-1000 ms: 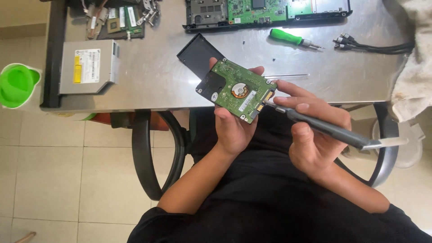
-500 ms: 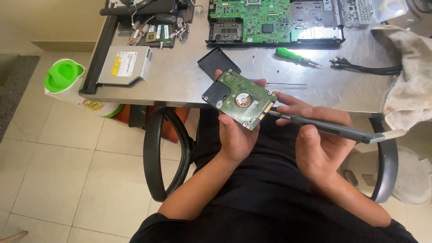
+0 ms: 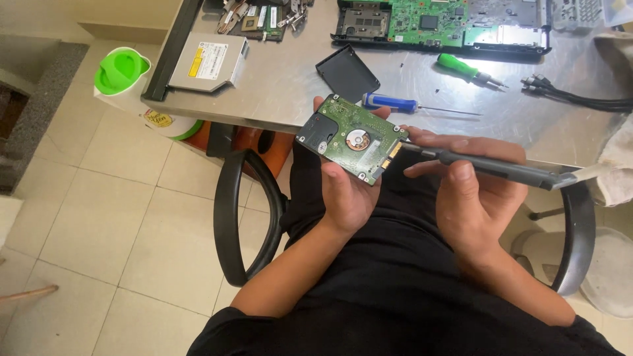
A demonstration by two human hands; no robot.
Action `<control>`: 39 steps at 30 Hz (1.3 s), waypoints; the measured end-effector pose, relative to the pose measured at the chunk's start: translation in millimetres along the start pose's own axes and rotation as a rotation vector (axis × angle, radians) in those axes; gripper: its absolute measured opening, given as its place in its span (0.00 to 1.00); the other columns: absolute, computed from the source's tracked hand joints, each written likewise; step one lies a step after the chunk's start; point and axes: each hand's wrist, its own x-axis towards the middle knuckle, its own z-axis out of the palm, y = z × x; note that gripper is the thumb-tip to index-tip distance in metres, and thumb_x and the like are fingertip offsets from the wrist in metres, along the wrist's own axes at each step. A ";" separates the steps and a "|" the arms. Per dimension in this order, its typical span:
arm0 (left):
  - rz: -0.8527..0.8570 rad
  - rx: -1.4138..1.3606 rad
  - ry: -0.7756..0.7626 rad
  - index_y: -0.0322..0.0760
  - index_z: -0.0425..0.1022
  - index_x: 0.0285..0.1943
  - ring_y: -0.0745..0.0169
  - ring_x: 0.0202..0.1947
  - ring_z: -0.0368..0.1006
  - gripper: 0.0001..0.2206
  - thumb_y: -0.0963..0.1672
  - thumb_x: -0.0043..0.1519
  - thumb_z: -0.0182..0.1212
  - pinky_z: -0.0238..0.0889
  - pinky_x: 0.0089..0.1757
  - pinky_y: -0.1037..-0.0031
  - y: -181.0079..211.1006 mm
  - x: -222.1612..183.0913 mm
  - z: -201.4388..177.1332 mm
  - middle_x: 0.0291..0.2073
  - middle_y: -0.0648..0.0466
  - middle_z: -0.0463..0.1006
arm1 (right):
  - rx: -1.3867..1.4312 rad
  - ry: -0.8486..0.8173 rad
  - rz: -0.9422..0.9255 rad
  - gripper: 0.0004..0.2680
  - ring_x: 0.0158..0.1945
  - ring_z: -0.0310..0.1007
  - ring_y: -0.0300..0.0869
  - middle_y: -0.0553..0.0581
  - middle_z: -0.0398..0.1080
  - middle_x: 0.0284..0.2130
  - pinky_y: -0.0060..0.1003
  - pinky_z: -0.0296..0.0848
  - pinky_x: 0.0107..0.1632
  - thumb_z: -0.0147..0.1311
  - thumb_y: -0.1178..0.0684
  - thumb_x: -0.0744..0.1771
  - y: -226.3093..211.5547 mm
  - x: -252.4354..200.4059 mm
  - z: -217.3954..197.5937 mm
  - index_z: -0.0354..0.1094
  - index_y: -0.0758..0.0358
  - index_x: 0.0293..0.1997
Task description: Unscrewing a hard drive from a laptop bracket, removing it, and cleaning the connector pins with a tool.
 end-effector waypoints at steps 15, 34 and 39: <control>0.020 -0.012 0.045 0.57 0.27 0.87 0.41 0.69 0.63 0.52 0.59 0.59 0.62 0.63 0.64 0.53 9.5 5.5 -6.7 0.68 0.26 0.61 | -0.066 -0.031 -0.031 0.12 0.52 0.79 0.65 0.76 0.71 0.42 0.38 0.81 0.37 0.45 0.47 0.74 0.7 17.0 16.2 0.52 0.68 0.53; -0.039 -0.057 -0.015 0.52 0.31 0.87 0.40 0.67 0.66 0.53 0.59 0.58 0.66 0.67 0.61 0.54 -7.9 1.5 4.3 0.65 0.28 0.66 | -0.185 0.031 -0.053 0.10 0.57 0.79 0.64 0.76 0.71 0.41 0.37 0.82 0.39 0.45 0.49 0.74 -20.6 1.3 3.9 0.55 0.67 0.52; -0.065 -0.026 -0.047 0.51 0.30 0.87 0.41 0.70 0.65 0.51 0.60 0.60 0.62 0.65 0.64 0.52 -14.1 3.4 6.1 0.66 0.32 0.66 | -0.195 0.089 -0.004 0.12 0.58 0.80 0.66 0.73 0.73 0.38 0.36 0.82 0.39 0.47 0.45 0.73 -18.3 -2.3 -3.2 0.57 0.65 0.51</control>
